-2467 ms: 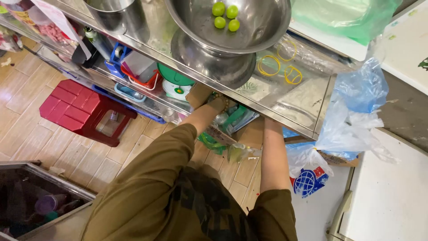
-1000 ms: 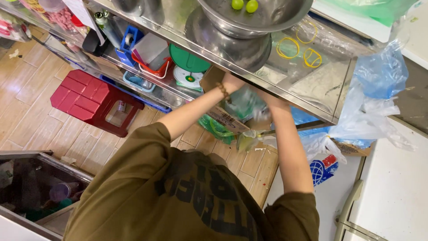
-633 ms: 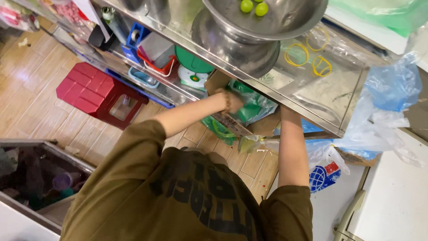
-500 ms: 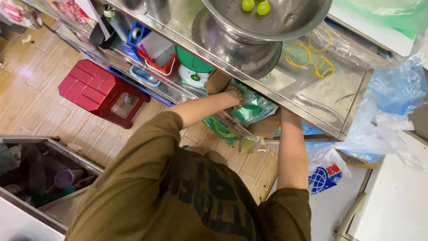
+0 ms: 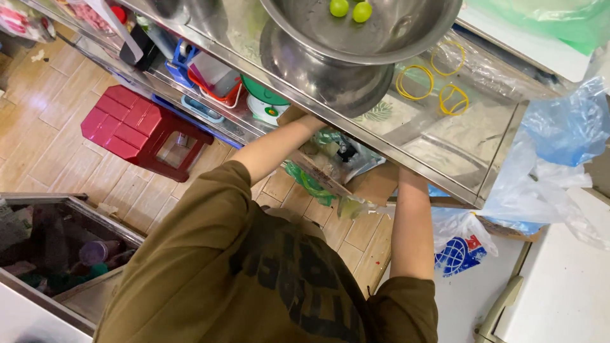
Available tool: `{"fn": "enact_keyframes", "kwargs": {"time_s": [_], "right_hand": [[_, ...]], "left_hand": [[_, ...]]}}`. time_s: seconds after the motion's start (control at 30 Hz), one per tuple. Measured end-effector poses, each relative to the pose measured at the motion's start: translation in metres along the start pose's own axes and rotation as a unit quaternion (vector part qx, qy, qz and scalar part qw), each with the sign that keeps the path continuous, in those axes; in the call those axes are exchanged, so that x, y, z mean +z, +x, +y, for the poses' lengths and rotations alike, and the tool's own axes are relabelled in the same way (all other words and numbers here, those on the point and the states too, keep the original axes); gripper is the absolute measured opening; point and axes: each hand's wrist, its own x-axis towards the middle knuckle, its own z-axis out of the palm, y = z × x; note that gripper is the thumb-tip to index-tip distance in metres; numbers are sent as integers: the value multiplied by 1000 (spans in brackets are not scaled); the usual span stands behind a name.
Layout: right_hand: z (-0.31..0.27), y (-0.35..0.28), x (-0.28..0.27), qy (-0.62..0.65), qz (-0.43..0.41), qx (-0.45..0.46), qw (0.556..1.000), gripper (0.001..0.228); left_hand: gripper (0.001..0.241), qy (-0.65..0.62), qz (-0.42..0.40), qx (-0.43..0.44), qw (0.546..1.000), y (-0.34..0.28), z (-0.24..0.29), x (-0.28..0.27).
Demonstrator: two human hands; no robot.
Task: Scraping frosting from a mixer whisk into a bowl.
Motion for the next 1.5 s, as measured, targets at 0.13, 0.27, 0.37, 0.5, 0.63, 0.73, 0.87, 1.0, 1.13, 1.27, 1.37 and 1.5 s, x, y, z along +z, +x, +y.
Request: {"fn": "enact_keyframes", "kwargs": {"time_s": [0.13,0.27,0.37,0.5,0.63,0.73,0.87,1.0,1.13,1.27,1.37,1.5], "right_hand": [[2,-7,-9,12,-11,-18,1000,67],[17,-12,-12,18,-19,-32,999,64],[28,-24,-22,24,-29,-36,999,62],[41,-45,-35,33,-34,-34,998,58],[-19,-9,-17,40,-41,-33,998,55],[-34,9,-21,39,-45,-35,998,53],[-12,14,-18,40,-48,-41,997,50],[-9,12,-18,49,-51,-49,996,47],[-17,13,-10,65,-49,-59,995,44],[-61,12,-12,81,-60,-82,991,42],[-113,-1,-23,89,-72,-100,988,40],[-184,-35,-90,56,-221,-262,938,74]], "left_hand": [[28,8,-19,-9,1000,-35,-23,-2],[26,12,-38,-12,999,-15,-14,1],[25,13,-59,-14,998,44,20,8],[24,21,-92,-7,996,76,18,27],[22,25,-124,-1,992,86,16,49],[22,25,-142,6,990,94,20,64],[21,30,-163,14,986,97,25,81],[21,41,-187,16,981,72,36,70],[21,-149,19,327,933,-20,87,-58],[25,-241,105,289,921,-78,108,-125],[24,-263,172,268,911,-100,103,-119],[31,-496,163,151,839,-103,89,-87]]}}
